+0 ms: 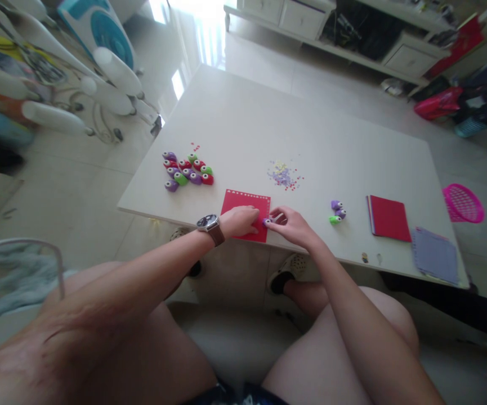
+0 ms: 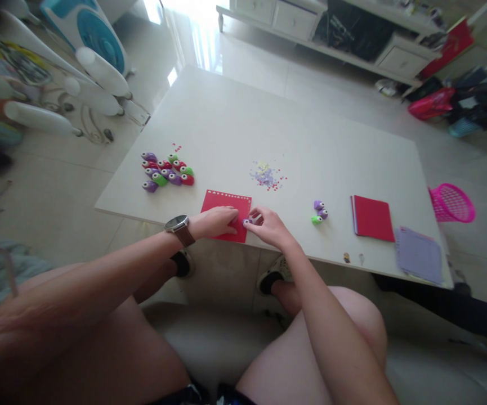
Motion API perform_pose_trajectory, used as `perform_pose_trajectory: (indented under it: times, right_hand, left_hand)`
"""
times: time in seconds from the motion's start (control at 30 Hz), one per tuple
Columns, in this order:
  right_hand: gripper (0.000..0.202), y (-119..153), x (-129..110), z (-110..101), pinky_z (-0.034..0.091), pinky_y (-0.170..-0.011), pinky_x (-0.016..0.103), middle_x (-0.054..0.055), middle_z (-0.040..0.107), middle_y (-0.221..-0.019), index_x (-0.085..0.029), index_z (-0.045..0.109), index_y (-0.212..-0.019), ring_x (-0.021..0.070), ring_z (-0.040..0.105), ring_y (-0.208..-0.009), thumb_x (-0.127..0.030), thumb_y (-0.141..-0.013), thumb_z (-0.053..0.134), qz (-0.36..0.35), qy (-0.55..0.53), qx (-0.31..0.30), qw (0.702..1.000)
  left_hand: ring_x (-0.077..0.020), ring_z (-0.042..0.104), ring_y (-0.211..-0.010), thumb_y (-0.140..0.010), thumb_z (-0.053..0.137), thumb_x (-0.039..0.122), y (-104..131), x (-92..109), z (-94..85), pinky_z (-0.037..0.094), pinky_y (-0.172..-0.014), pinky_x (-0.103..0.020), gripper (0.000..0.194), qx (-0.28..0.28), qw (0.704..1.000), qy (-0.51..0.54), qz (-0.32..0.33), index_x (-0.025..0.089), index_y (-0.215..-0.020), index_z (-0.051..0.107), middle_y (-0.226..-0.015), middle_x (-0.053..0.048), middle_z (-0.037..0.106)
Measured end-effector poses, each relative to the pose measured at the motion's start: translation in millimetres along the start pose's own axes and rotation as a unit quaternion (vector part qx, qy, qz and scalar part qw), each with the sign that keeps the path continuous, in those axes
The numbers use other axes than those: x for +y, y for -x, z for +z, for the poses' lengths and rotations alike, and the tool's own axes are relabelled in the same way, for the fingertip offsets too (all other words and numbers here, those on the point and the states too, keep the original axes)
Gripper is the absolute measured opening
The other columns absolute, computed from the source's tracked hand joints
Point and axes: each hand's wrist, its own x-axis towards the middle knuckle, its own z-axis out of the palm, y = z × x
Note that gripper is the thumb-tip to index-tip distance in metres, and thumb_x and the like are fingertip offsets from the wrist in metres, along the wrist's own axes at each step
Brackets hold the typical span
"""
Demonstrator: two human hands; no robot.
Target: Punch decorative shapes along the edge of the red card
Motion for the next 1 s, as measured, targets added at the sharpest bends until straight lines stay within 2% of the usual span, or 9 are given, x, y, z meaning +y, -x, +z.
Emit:
perform_pose_trajectory:
  times: [0.2, 0.37, 0.47, 0.7, 0.87, 1.0]
  right_hand:
    - [0.025, -8.6, 9.5, 4.3, 0.056, -0.077, 0.033, 0.005, 0.075, -0.089, -0.02, 0.068, -0.094, 0.0194, 0.069, -0.082, -0.038, -0.082, 0.082, 0.049, -0.029, 0.018, 0.998]
    - [0.03, -13.5, 14.3, 7.5, 0.054, -0.074, 0.032, 0.003, 0.072, -0.082, -0.021, 0.066, -0.091, 0.0196, 0.067, -0.079, -0.038, -0.076, 0.085, 0.064, -0.04, 0.04, 0.996]
    - [0.03, -15.7, 13.8, 9.8, 0.052, -0.07, 0.03, 0.001, 0.07, -0.078, -0.022, 0.064, -0.087, 0.0192, 0.066, -0.076, -0.035, -0.073, 0.086, 0.065, -0.032, 0.046, 0.996]
    - [0.033, -21.8, 11.4, 13.7, 0.047, -0.063, 0.027, -0.002, 0.067, -0.071, -0.022, 0.062, -0.082, 0.0167, 0.062, -0.069, -0.035, -0.069, 0.089, 0.081, -0.006, 0.046, 0.996]
    - [0.029, -25.1, 6.1, 16.5, 0.044, -0.06, 0.025, -0.003, 0.065, -0.067, -0.022, 0.058, -0.075, 0.0154, 0.061, -0.067, -0.029, -0.07, 0.086, 0.091, 0.003, 0.035, 0.995]
    - [0.027, -23.6, 3.0, 11.7, 0.045, -0.061, 0.025, -0.002, 0.067, -0.069, -0.021, 0.061, -0.079, 0.0159, 0.063, -0.068, -0.029, -0.073, 0.086, 0.104, -0.021, 0.002, 0.994]
  left_hand:
    - [-0.0301, 0.075, -0.103, -0.095, 0.066, 0.058, 1.4, 7.7, -8.4, 0.053, -0.083, -0.033, 0.048, -0.013, 1.0, 0.014, -0.022, 0.014, -0.113, 0.074, -0.111, -0.016, 0.078]
    - [-0.0283, 0.076, -0.104, -0.109, 0.036, 0.064, 1.3, 12.8, -9.7, 0.051, -0.083, -0.032, 0.064, -0.006, 0.999, 0.013, -0.038, 0.013, -0.107, 0.075, -0.109, -0.017, 0.079]
    - [-0.0293, 0.076, -0.103, -0.11, 0.027, 0.067, 0.7, 15.6, -7.4, 0.051, -0.083, -0.033, 0.072, 0.012, 0.999, -0.001, -0.051, 0.013, -0.104, 0.074, -0.106, -0.018, 0.079]
    - [-0.03, 0.076, -0.106, -0.108, 0.031, 0.069, -0.7, 24.2, -7.6, 0.052, -0.079, -0.032, 0.07, 0.011, 0.994, -0.002, -0.111, 0.014, -0.104, 0.074, -0.11, -0.019, 0.079]
    - [-0.0292, 0.076, -0.107, -0.109, 0.036, 0.064, -1.9, 26.0, -8.2, 0.052, -0.079, -0.031, 0.061, 0.005, 0.993, -0.008, -0.119, 0.015, -0.106, 0.073, -0.114, -0.018, 0.079]
    - [-0.0287, 0.076, -0.105, -0.11, 0.037, 0.06, -2.0, 19.7, -12.1, 0.052, -0.08, -0.031, 0.057, -0.023, 0.995, -0.011, -0.093, 0.014, -0.107, 0.072, -0.111, -0.018, 0.079]
